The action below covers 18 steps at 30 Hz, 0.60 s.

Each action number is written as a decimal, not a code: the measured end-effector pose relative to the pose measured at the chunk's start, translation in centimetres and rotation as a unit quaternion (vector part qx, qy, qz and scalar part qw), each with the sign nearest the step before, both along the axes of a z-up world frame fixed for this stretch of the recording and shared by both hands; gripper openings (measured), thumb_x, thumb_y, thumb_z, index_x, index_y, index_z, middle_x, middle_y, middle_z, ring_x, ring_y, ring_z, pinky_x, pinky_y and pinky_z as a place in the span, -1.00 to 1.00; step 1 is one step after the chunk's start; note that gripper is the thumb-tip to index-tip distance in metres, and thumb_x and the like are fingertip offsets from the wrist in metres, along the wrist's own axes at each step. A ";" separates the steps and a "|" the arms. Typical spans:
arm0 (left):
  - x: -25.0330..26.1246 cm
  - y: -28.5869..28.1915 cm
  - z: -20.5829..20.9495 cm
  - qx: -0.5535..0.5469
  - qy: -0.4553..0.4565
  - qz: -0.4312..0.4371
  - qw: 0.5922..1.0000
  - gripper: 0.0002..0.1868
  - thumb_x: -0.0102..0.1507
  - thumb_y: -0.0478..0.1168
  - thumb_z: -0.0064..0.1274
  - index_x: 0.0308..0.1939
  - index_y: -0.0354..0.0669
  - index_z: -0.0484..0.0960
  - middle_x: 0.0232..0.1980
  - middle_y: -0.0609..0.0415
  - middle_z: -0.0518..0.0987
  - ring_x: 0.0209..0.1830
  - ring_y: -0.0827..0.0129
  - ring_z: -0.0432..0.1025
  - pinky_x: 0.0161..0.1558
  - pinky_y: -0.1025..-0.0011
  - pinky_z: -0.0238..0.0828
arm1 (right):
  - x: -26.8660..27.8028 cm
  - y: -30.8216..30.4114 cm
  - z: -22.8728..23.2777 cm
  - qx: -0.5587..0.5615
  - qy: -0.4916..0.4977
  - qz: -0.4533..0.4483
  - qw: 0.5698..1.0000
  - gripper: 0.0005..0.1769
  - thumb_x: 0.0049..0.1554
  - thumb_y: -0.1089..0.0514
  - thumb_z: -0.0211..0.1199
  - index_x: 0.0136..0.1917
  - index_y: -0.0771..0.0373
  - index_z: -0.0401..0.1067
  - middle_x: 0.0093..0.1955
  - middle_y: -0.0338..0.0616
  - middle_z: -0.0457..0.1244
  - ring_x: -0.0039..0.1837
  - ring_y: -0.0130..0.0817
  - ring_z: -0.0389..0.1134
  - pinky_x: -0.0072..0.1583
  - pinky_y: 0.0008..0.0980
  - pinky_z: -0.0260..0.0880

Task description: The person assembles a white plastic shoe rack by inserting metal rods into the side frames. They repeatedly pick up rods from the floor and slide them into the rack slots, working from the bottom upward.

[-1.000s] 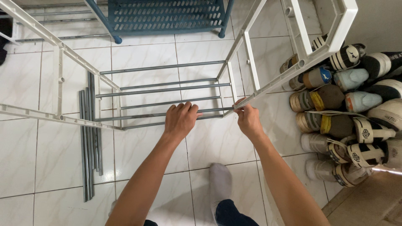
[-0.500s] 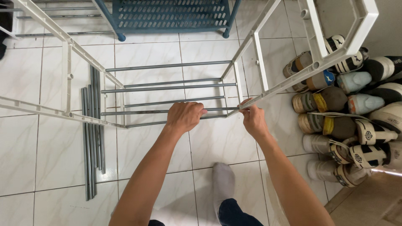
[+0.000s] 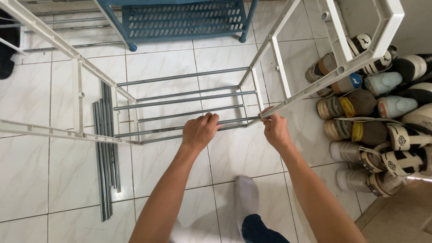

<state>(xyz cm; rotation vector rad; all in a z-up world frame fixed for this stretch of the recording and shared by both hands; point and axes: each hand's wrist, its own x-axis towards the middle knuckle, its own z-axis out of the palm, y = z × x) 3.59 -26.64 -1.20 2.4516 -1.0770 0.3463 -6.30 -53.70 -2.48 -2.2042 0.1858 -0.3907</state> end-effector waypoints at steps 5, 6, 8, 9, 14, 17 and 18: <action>0.8 0.3 -1.1 0.017 -0.008 -0.023 1.000 -0.66 0.25 0.03 0.26 -0.34 -0.08 0.49 -0.46 0.22 0.58 -0.54 0.37 0.52 -0.63 0.36 0.34 | 0.0 -0.2 -0.3 -0.032 -0.065 0.033 0.997 -0.69 0.14 0.57 -0.01 0.11 0.36 0.23 -0.03 0.12 0.37 -0.03 0.05 0.49 -0.01 -0.20 0.54; 0.9 0.3 -0.7 0.024 0.003 -0.025 0.999 -0.66 0.27 0.04 0.25 -0.34 -0.08 0.50 -0.47 0.21 0.58 -0.54 0.36 0.52 -0.63 0.35 0.34 | 0.1 -0.3 -0.3 -0.035 -0.061 0.032 0.997 -0.70 0.15 0.57 0.01 0.11 0.35 0.23 -0.04 0.10 0.38 -0.05 0.04 0.49 -0.03 -0.19 0.54; 0.8 0.3 0.2 0.038 0.045 -0.024 0.998 -0.67 0.29 0.04 0.22 -0.35 -0.07 0.51 -0.48 0.19 0.59 -0.55 0.30 0.51 -0.61 0.31 0.34 | -0.1 -0.2 -0.6 -0.041 -0.061 0.034 0.997 -0.71 0.17 0.57 0.03 0.11 0.35 0.23 -0.06 0.09 0.38 -0.06 0.06 0.49 -0.04 -0.18 0.53; 0.7 0.3 0.9 0.046 0.076 -0.021 0.996 -0.67 0.30 0.03 0.21 -0.35 -0.08 0.51 -0.48 0.18 0.60 -0.56 0.25 0.50 -0.60 0.27 0.35 | -0.3 -0.3 -0.7 -0.046 -0.065 0.038 0.996 -0.71 0.16 0.57 0.05 0.11 0.35 0.23 -0.05 0.11 0.37 -0.05 0.08 0.48 -0.05 -0.17 0.53; 2.0 -0.2 5.4 0.106 0.323 0.038 0.940 -0.59 0.23 0.13 0.21 -0.38 -0.10 0.51 -0.53 0.06 0.57 -0.49 0.09 0.48 -0.49 0.09 0.35 | 0.2 -0.5 -0.9 -0.058 -0.078 0.045 0.994 -0.72 0.17 0.55 0.08 0.10 0.35 0.23 -0.03 0.12 0.36 -0.05 0.11 0.47 -0.06 -0.18 0.52; 3.1 -0.4 7.0 0.111 0.436 0.054 0.891 -0.54 0.21 0.14 0.23 -0.44 -0.16 0.49 -0.52 0.04 0.58 -0.45 0.12 0.50 -0.41 0.12 0.34 | 0.3 -0.4 -0.7 -0.053 -0.089 0.051 0.993 -0.72 0.17 0.56 0.07 0.11 0.35 0.22 -0.01 0.12 0.35 -0.03 0.11 0.48 -0.04 -0.20 0.54; 3.5 -0.3 7.1 0.112 0.458 0.049 0.880 -0.53 0.20 0.13 0.25 -0.45 -0.18 0.49 -0.52 0.04 0.58 -0.45 0.13 0.50 -0.41 0.13 0.32 | 0.2 -0.3 -0.6 -0.052 -0.087 0.049 0.994 -0.72 0.17 0.56 0.08 0.11 0.36 0.22 -0.01 0.12 0.35 -0.04 0.11 0.47 -0.03 -0.20 0.54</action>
